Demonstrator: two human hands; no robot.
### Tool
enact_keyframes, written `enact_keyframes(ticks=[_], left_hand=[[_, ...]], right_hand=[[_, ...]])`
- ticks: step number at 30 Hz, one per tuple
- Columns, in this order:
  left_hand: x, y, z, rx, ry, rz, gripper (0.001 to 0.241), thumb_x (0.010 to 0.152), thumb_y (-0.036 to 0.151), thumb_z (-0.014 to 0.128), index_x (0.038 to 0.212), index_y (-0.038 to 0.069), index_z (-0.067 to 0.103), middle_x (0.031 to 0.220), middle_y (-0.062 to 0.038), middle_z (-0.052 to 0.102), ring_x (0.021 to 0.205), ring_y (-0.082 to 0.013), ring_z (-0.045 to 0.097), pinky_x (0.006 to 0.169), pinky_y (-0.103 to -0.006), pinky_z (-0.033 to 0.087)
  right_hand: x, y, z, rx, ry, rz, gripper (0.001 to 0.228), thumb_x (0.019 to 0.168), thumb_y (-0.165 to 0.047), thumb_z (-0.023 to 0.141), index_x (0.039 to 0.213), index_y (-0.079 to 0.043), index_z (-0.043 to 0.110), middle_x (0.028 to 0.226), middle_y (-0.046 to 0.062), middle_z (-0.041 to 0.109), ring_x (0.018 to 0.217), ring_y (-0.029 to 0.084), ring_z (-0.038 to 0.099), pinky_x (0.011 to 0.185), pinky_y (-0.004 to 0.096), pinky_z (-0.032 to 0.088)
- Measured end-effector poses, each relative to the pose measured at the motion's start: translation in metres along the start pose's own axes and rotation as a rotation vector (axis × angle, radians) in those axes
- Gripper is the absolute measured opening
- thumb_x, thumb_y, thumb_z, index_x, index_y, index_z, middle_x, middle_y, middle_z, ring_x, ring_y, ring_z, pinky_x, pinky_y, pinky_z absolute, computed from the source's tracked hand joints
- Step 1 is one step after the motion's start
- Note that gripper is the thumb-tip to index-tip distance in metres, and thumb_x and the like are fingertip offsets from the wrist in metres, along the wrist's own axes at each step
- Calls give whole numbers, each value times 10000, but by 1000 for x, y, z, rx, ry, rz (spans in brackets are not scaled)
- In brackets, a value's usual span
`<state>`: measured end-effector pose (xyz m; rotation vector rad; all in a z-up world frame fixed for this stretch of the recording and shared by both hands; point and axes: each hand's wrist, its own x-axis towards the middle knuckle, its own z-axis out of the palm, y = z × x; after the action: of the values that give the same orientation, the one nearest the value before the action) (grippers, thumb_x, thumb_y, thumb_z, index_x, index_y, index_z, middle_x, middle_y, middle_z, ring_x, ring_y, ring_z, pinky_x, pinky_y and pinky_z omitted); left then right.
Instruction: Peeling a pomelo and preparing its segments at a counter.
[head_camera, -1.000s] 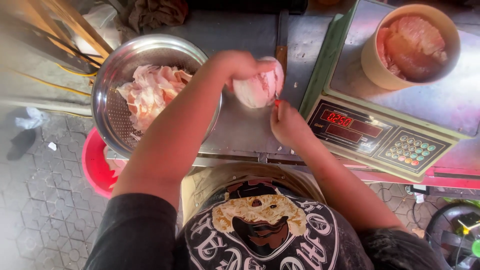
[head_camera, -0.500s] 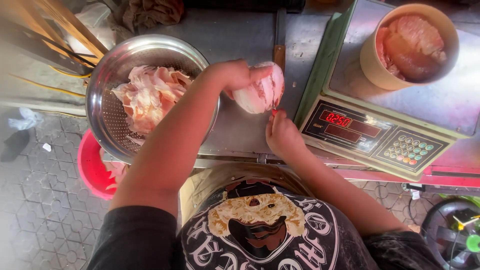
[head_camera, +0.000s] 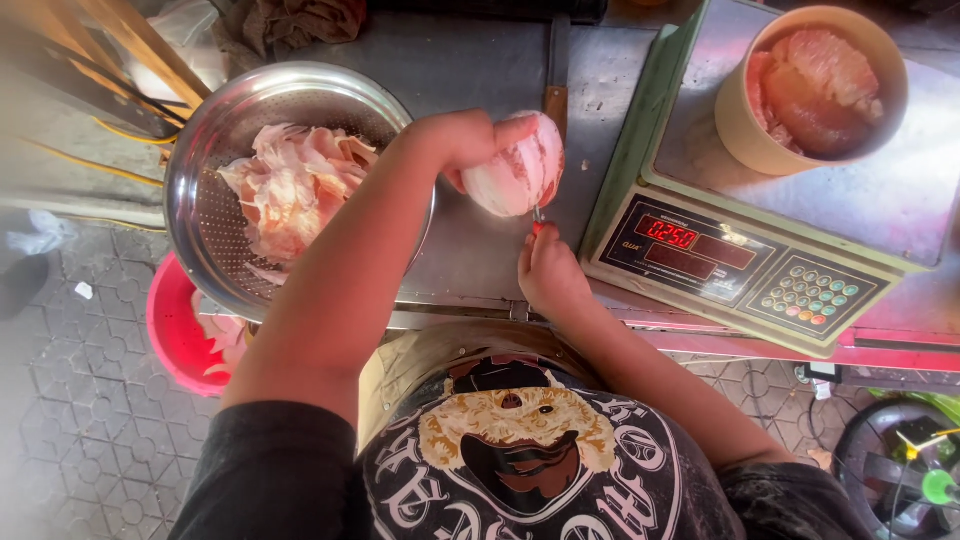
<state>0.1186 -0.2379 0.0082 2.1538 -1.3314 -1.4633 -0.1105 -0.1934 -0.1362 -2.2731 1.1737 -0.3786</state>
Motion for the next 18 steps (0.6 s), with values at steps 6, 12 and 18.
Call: enact_keyframes(ticks=[6, 12, 18], left_hand=[[0, -4, 0, -55, -25, -2, 856, 874, 773, 413, 1180, 42, 737, 1089, -130, 790, 916, -273, 783, 757, -407, 632], [-14, -12, 18, -72, 214, 145, 749, 893, 597, 617, 1341, 12, 487, 1207, -160, 698, 1012, -304, 760, 861, -454, 628], [-10, -47, 67, 136, 588, 380, 689, 987, 368, 640, 1438, -54, 335, 1522, -284, 350, 1425, -447, 362, 1135, -530, 402]], right_hand=[[16, 1, 8, 61, 44, -74, 296, 1005, -189, 535, 1123, 66, 442, 730, 317, 644, 681, 494, 661, 606, 573, 529], [-36, -12, -82, 21, -209, -128, 252, 1007, -229, 527, 1082, 9, 559, 818, 297, 684, 786, 498, 671, 722, 604, 506], [-62, 0, -127, 126, -107, -102, 348, 957, -161, 553, 1215, 50, 454, 934, 292, 690, 838, 491, 682, 737, 569, 525]])
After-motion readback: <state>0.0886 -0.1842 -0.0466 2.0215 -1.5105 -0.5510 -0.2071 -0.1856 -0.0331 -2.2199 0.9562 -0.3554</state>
